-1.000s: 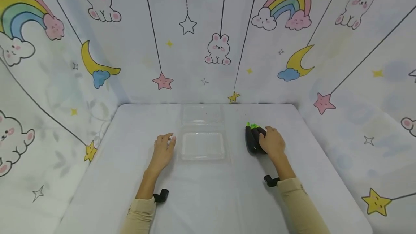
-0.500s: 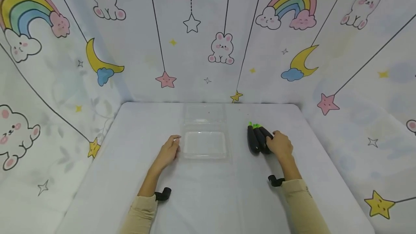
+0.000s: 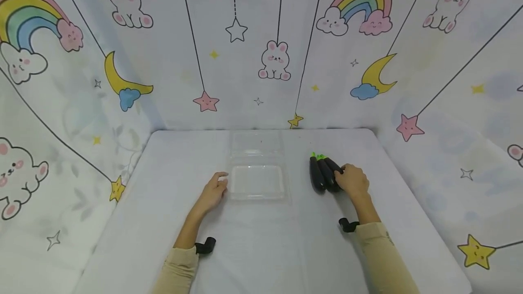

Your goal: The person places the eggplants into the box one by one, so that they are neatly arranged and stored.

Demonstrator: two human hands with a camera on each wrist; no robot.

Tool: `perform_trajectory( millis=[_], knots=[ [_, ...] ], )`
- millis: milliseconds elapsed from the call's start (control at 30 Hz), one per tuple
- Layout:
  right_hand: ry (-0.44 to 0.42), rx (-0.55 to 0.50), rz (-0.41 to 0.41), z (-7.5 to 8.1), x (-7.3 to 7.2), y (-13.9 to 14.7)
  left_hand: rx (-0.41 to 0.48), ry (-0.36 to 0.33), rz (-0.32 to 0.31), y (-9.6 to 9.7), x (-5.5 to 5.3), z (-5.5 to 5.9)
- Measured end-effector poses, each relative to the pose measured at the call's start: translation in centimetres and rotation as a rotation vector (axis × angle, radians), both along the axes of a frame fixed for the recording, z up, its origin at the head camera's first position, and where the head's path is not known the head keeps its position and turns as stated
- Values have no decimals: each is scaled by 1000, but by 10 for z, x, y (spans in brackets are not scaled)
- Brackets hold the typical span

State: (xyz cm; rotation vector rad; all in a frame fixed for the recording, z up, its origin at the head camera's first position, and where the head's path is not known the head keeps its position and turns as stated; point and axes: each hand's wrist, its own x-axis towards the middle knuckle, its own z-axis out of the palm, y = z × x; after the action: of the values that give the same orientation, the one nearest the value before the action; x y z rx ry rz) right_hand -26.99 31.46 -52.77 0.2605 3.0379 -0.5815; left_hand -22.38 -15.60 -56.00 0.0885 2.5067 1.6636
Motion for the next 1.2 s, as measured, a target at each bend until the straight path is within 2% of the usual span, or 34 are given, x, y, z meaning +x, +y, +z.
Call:
perform_trajectory(
  millis=[167,633,900,1200],
  knots=[
    [-16,-4,13,1,-1,0,31,-13,14,-2,0,0],
    [12,-17,-16,3,1,7,32,-17,-19,3,-4,-4],
    [131,-30,-29,10,-4,-3,21,-10,-13,1,-1,-2],
    [326,-73,28,21,-8,-22,17,-15,-13,-3,0,-1]
  ],
)
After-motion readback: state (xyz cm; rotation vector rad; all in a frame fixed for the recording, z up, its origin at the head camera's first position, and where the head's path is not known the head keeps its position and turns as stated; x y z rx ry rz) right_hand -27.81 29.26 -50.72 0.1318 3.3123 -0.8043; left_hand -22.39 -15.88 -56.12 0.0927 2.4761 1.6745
